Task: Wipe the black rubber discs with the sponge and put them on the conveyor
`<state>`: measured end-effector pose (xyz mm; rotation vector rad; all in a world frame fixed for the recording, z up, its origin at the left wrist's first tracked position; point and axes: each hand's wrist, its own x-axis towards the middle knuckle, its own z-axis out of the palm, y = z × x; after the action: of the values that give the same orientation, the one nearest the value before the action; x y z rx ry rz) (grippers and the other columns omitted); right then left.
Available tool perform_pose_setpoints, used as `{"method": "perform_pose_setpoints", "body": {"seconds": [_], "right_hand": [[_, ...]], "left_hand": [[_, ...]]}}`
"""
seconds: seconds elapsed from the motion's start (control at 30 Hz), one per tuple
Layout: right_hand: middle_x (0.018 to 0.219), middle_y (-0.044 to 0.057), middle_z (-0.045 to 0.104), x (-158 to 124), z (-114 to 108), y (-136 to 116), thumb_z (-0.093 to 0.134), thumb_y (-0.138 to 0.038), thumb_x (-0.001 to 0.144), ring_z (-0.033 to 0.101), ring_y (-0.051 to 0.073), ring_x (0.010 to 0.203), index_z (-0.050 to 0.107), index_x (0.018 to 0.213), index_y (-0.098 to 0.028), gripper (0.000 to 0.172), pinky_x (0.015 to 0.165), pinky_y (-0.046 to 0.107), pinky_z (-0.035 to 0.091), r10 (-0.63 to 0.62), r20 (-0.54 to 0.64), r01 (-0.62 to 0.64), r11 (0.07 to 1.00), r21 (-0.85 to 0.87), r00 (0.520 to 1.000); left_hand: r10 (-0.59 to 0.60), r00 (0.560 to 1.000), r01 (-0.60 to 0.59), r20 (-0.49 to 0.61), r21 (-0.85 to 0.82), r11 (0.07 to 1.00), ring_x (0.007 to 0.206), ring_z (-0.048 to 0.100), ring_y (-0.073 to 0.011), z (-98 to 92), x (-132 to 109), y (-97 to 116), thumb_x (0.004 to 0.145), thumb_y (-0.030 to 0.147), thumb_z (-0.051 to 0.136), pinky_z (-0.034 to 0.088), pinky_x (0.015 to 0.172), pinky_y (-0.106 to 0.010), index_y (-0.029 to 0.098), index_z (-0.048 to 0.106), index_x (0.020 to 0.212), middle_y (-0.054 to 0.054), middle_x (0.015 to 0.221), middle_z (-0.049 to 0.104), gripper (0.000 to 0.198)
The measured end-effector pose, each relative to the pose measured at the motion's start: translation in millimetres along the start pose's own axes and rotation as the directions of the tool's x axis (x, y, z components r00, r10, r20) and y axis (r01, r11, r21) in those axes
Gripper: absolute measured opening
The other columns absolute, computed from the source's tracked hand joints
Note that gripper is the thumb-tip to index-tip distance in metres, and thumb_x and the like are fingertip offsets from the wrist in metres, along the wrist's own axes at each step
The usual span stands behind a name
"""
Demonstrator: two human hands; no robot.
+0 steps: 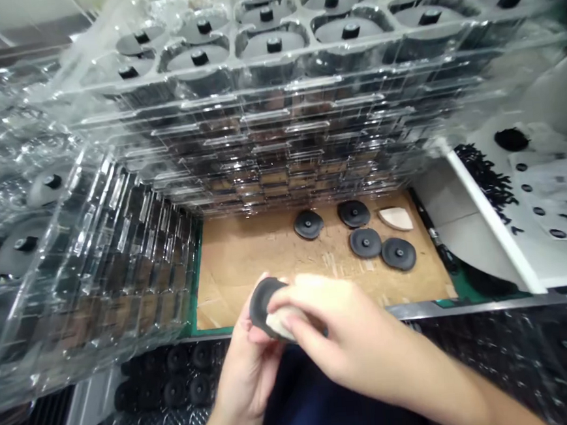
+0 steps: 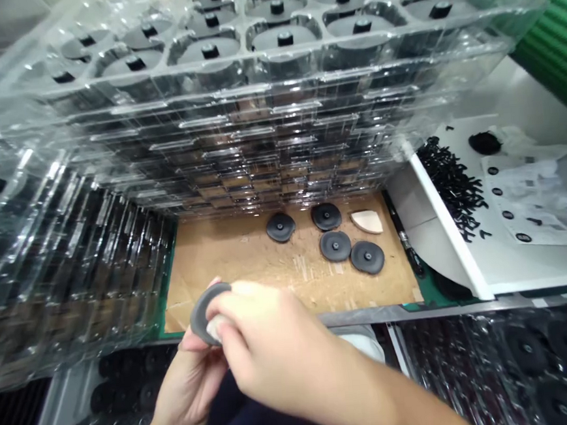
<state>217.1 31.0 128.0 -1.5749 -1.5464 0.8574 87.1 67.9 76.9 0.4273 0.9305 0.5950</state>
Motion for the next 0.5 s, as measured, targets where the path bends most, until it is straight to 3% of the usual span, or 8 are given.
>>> {"method": "perform_pose_setpoints", "body": {"seconds": [0.1,0.13,0.2,0.3,0.4,0.43,0.5], "right_hand": [[0.088,0.01,0.065,1,2,1,0.042,-0.014,0.092,0.06,0.017,0.079,0.064,0.106,-0.008,0.027,0.074,0.029,0.05,-0.136,-0.226,0.135,0.991,-0.019,0.965],[0.086,0.01,0.064,-1,1,0,0.042,-0.013,0.091,0.059,0.017,0.078,0.063,0.107,-0.006,0.027,0.074,0.028,0.05,-0.176,-0.249,0.182,0.983,0.0,0.952],[0.083,0.007,0.064,-9,-4,-2,0.045,-0.009,0.089,0.059,0.013,0.075,0.065,0.102,-0.008,0.023,0.071,0.022,0.049,-0.188,-0.167,0.202,0.977,0.067,0.968],[0.08,0.002,0.064,-24,-20,-4,0.051,-0.007,0.086,0.059,0.009,0.07,0.066,0.095,-0.014,0.02,0.062,0.017,0.046,-0.07,-0.037,0.072,0.995,0.067,0.997],[0.075,0.001,0.062,-29,-29,-3,0.05,-0.009,0.086,0.057,0.011,0.065,0.065,0.096,-0.016,0.019,0.056,0.021,0.043,0.014,-0.076,-0.022,0.995,-0.102,0.997],[0.074,0.002,0.062,-26,-30,-3,0.048,-0.01,0.087,0.055,0.012,0.064,0.066,0.096,-0.014,0.019,0.056,0.024,0.042,-0.021,-0.112,0.002,0.985,-0.17,0.994],[0.07,0.003,0.062,-14,-30,0,0.044,-0.011,0.091,0.052,0.014,0.062,0.067,0.093,-0.014,0.023,0.057,0.027,0.04,-0.222,-0.128,0.18,0.944,-0.277,0.966]], "left_hand": [[-0.054,0.994,0.055,0.1,-0.01,0.998,0.099,0.065,-0.0244,6.6,-5,2,0.058,0.029,0.084,0.053,0.088,-0.03,0.022,0.066,0.112,-0.005,0.099,0.073,0.057],[-0.054,0.991,0.057,0.122,-0.018,0.998,0.101,0.065,-0.0245,8.7,-6,4,0.057,0.03,0.084,0.051,0.091,-0.031,0.023,0.067,0.11,-0.004,0.1,0.072,0.057],[-0.031,0.99,0.036,0.135,-0.03,0.999,0.103,0.064,-0.0216,11.2,-8,9,0.056,0.029,0.085,0.049,0.095,-0.029,0.027,0.068,0.106,-0.002,0.105,0.071,0.053],[-0.042,0.983,0.049,0.178,-0.034,0.998,0.101,0.065,-0.0193,10.5,-8,12,0.053,0.027,0.086,0.05,0.09,-0.024,0.027,0.07,0.101,-0.001,0.106,0.071,0.051],[-0.068,0.974,0.081,0.218,-0.052,0.995,0.103,0.064,-0.0194,7.3,-7,8,0.053,0.035,0.086,0.05,0.09,-0.021,0.026,0.069,0.106,-0.002,0.11,0.071,0.057],[-0.06,0.974,0.076,0.219,-0.066,0.995,0.106,0.063,-0.0194,6.3,-7,7,0.053,0.038,0.085,0.049,0.092,-0.021,0.027,0.068,0.11,-0.003,0.112,0.07,0.06],[-0.065,0.973,0.085,0.219,-0.082,0.993,0.108,0.062,-0.0194,5.1,-7,5,0.058,0.037,0.083,0.048,0.094,-0.022,0.026,0.065,0.114,-0.003,0.113,0.07,0.059]]}}
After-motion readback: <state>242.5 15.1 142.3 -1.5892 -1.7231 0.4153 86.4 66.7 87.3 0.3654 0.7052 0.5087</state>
